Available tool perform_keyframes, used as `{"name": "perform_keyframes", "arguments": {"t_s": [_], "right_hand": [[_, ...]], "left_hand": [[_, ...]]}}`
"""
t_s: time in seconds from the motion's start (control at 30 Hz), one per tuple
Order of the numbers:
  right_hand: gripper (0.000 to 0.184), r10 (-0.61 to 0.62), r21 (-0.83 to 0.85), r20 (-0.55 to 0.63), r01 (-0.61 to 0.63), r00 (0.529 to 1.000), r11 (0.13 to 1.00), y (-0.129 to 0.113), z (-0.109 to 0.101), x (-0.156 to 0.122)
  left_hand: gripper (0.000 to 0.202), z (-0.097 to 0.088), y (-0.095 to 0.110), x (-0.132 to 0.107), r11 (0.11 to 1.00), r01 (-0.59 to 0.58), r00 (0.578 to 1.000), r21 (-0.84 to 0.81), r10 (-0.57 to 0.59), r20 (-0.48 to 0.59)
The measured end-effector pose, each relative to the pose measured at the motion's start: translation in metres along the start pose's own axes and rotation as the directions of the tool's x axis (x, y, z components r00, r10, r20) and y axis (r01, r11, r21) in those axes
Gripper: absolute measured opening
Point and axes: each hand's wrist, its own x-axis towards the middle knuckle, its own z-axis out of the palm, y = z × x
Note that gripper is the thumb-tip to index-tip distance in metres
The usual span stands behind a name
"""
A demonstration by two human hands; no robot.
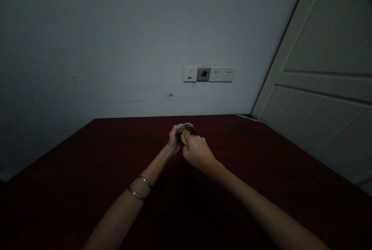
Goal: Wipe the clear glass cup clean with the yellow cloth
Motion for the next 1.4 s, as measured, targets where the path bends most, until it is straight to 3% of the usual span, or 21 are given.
{"name": "perform_keyframes", "arguments": {"t_s": [0.1,0.17,0.27,0.37,0.4,0.47,0.57,0.63,0.7,0.73,0.77,0.8,0.83,0.87,0.9,0.97,1.03,1.13,1.23,1.4], "right_hand": [[0.028,0.041,0.259,-0.013,-0.037,0.999,0.965,0.004,-0.002,0.006],[0.028,0.114,0.517,0.052,-0.124,0.992,0.847,0.007,0.000,0.010],[0.028,0.214,0.823,0.194,-0.278,0.957,0.496,0.009,0.005,0.013],[0.022,0.244,0.947,0.285,-0.312,0.927,0.079,0.012,0.006,0.014],[0.019,0.237,0.948,0.313,-0.317,0.920,-0.022,0.014,0.005,0.014],[0.017,0.210,0.928,0.370,-0.350,0.905,-0.126,0.020,0.000,0.011],[0.026,0.129,0.900,0.428,-0.409,0.895,-0.147,0.033,-0.011,0.004],[0.043,0.120,0.932,0.362,-0.358,0.925,-0.051,0.043,-0.019,-0.002],[0.057,0.207,0.944,0.209,-0.253,0.956,0.212,0.053,-0.028,-0.005],[0.059,0.230,0.903,0.096,-0.182,0.968,0.390,0.058,-0.032,-0.006],[0.057,0.179,0.821,-0.066,-0.049,0.982,0.569,0.063,-0.035,-0.005],[0.055,0.052,0.688,-0.236,0.129,0.970,0.714,0.067,-0.038,-0.004],[0.055,-0.136,0.513,-0.340,0.305,0.931,0.802,0.071,-0.041,-0.001],[0.055,-0.342,0.329,-0.343,0.453,0.875,0.828,0.075,-0.044,0.001],[0.055,-0.515,0.157,-0.289,0.570,0.807,0.806,0.077,-0.046,0.004],[0.050,-0.744,-0.101,-0.090,0.737,0.662,0.668,0.079,-0.049,0.009],[0.042,-0.842,-0.233,0.080,0.832,0.533,0.504,0.077,-0.050,0.013],[0.035,-0.901,-0.265,0.228,0.914,0.370,0.308,0.071,-0.051,0.015],[0.032,-0.900,-0.235,0.338,0.951,0.274,0.201,0.067,-0.052,0.017],[0.032,-0.856,-0.178,0.469,0.973,0.216,0.148,0.062,-0.053,0.024]], "left_hand": [[0.044,-0.004,0.000,0.001,1.000,-0.004,0.999,0.000,0.004,-0.046],[0.045,-0.006,0.001,0.001,1.000,-0.007,0.997,0.011,0.008,-0.074],[0.046,-0.006,0.002,0.001,1.000,-0.005,0.994,-0.008,0.004,-0.109],[0.046,-0.005,0.001,0.000,1.000,0.018,0.994,-0.016,-0.020,-0.112],[0.046,-0.006,0.001,0.000,0.999,0.044,0.994,-0.007,-0.044,-0.103],[0.048,-0.008,0.002,0.000,0.991,0.135,0.989,0.019,-0.133,-0.069],[0.053,-0.016,0.010,0.002,0.941,0.333,0.943,0.063,-0.332,-0.036],[0.054,-0.021,0.018,0.003,0.874,0.478,0.878,0.088,-0.479,-0.017],[0.057,-0.026,0.025,0.004,0.765,0.628,0.765,0.141,-0.640,0.066],[0.058,-0.028,0.028,0.004,0.734,0.662,0.728,0.151,-0.678,0.105],[0.059,-0.030,0.029,0.004,0.709,0.687,0.694,0.158,-0.705,0.146],[0.061,-0.032,0.029,0.004,0.694,0.702,0.669,0.162,-0.720,0.184],[0.062,-0.034,0.028,0.004,0.685,0.710,0.651,0.164,-0.727,0.219],[0.063,-0.035,0.026,0.004,0.676,0.717,0.633,0.171,-0.734,0.246],[0.064,-0.036,0.023,0.004,0.666,0.724,0.616,0.183,-0.742,0.264],[0.066,-0.036,0.017,0.005,0.632,0.743,0.575,0.220,-0.771,0.274],[0.061,-0.035,0.011,0.005,0.600,0.762,0.539,0.244,-0.796,0.275],[0.055,-0.033,0.006,0.003,0.587,0.772,0.515,0.241,-0.802,0.304],[0.054,-0.034,0.002,0.000,0.566,0.782,0.474,0.261,-0.812,0.340],[0.049,-0.036,-0.011,0.000,0.529,0.799,0.463,0.287,-0.845,0.269]]}}
